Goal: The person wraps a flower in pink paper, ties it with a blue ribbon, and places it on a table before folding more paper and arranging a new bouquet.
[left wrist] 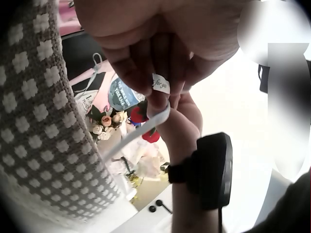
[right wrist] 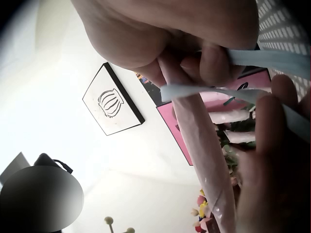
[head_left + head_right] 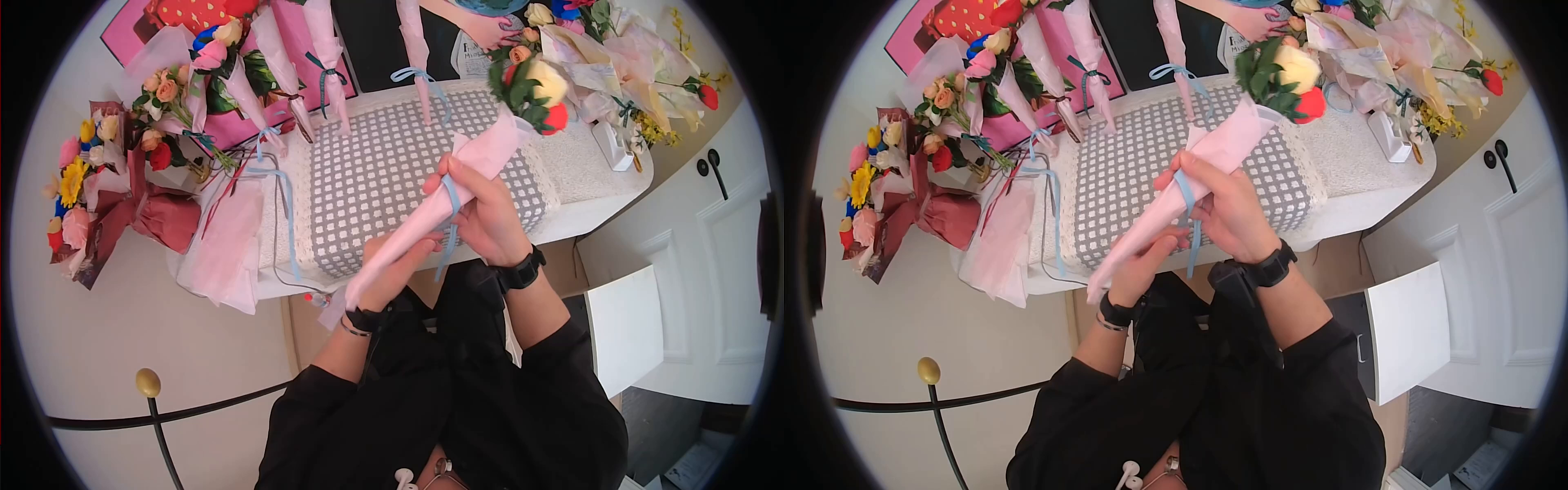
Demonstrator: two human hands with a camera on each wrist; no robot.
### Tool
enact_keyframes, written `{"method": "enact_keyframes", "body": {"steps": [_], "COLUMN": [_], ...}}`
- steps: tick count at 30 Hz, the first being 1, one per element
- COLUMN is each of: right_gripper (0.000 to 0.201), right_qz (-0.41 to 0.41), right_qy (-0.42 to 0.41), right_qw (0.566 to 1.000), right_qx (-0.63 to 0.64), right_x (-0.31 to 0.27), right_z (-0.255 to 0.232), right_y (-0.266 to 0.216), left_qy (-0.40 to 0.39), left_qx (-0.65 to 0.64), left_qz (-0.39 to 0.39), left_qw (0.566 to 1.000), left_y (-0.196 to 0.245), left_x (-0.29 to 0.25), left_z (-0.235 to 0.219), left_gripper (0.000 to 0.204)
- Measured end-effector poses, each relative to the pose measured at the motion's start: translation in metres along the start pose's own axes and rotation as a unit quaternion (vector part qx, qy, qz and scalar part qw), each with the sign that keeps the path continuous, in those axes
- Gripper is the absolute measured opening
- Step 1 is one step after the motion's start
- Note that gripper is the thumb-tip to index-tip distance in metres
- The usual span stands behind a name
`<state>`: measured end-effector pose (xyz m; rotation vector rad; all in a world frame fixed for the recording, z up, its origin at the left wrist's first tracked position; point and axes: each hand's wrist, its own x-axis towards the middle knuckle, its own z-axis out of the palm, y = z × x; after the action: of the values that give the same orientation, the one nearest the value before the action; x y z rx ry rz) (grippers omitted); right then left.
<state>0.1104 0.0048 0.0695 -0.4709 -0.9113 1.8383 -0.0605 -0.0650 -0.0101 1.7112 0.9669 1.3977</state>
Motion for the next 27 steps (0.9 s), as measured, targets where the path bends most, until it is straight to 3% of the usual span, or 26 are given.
{"method": "enact_keyframes", "body": {"steps": [2, 4, 6, 8, 9, 10, 11, 12, 14, 18, 20, 21, 23, 24, 26, 27], "right_gripper": [0.019, 0.018, 0.018, 0.015, 0.015, 0.014, 0.013, 0.013, 0.014, 0.015, 0.018, 0.018, 0.031, 0.031, 0.040, 0.040], "right_qz": [0.033, 0.056, 0.080, 0.129, 0.129, 0.154, 0.180, 0.180, 0.209, 0.191, 0.162, 0.163, 0.112, 0.110, 0.034, 0.033], "right_qy": [-0.054, -0.054, -0.054, -0.073, -0.074, -0.072, -0.070, -0.070, -0.044, -0.030, -0.043, -0.044, -0.054, -0.056, -0.094, -0.095], "right_qw": [0.997, 0.997, 0.995, 0.988, 0.988, 0.985, 0.980, 0.980, 0.970, 0.955, 0.932, 0.931, 0.861, 0.861, 0.769, 0.768], "right_qx": [0.052, 0.021, -0.008, -0.029, -0.029, -0.040, -0.051, -0.050, -0.114, -0.223, -0.323, -0.324, -0.492, -0.493, -0.632, -0.633], "right_x": [-0.006, -0.009, -0.010, -0.006, -0.003, 0.002, 0.005, 0.007, 0.013, 0.027, 0.040, 0.050, 0.074, 0.084, 0.093, 0.093], "right_z": [0.004, 0.006, 0.005, -0.004, -0.009, -0.014, -0.018, -0.022, -0.024, -0.024, -0.025, -0.030, -0.042, -0.048, -0.050, -0.053], "right_y": [-0.005, -0.009, -0.010, -0.012, -0.010, -0.006, -0.004, -0.005, -0.007, -0.005, -0.001, 0.003, 0.014, 0.018, 0.018, 0.017], "left_qy": [0.037, 0.020, 0.005, 0.039, 0.013, -0.014, -0.016, -0.016, -0.007, 0.024, 0.062, 0.064, 0.067, 0.069, 0.070, 0.071], "left_qx": [-0.172, -0.143, -0.063, -0.084, 0.120, 0.318, 0.376, 0.377, 0.443, 0.450, 0.362, 0.362, 0.336, 0.338, 0.321, 0.321], "left_qz": [-0.117, -0.145, -0.070, -0.051, 0.047, 0.142, 0.197, 0.196, 0.264, 0.224, 0.131, 0.130, 0.115, 0.117, 0.073, 0.073], "left_qw": [0.977, 0.979, 0.996, 0.994, 0.992, 0.937, 0.905, 0.905, 0.857, 0.864, 0.921, 0.921, 0.932, 0.931, 0.942, 0.941], "left_y": [0.008, 0.014, 0.015, 0.035, 0.044, 0.048, 0.043, 0.043, 0.043, 0.023, 0.008, 0.002, -0.008, -0.012, -0.021, -0.026], "left_x": [0.012, 0.024, 0.037, 0.049, 0.055, 0.058, 0.059, 0.059, 0.058, 0.051, 0.053, 0.054, 0.061, 0.066, 0.069, 0.069], "left_z": [-0.005, -0.024, -0.039, -0.040, -0.045, -0.048, -0.049, -0.048, -0.045, -0.044, -0.041, -0.039, -0.041, -0.043, -0.045, -0.047], "left_gripper": [0.017, 0.016, 0.017, 0.019, 0.023, 0.028, 0.035, 0.035, 0.035, 0.028, 0.020, 0.020, 0.014, 0.014, 0.011, 0.011]}}
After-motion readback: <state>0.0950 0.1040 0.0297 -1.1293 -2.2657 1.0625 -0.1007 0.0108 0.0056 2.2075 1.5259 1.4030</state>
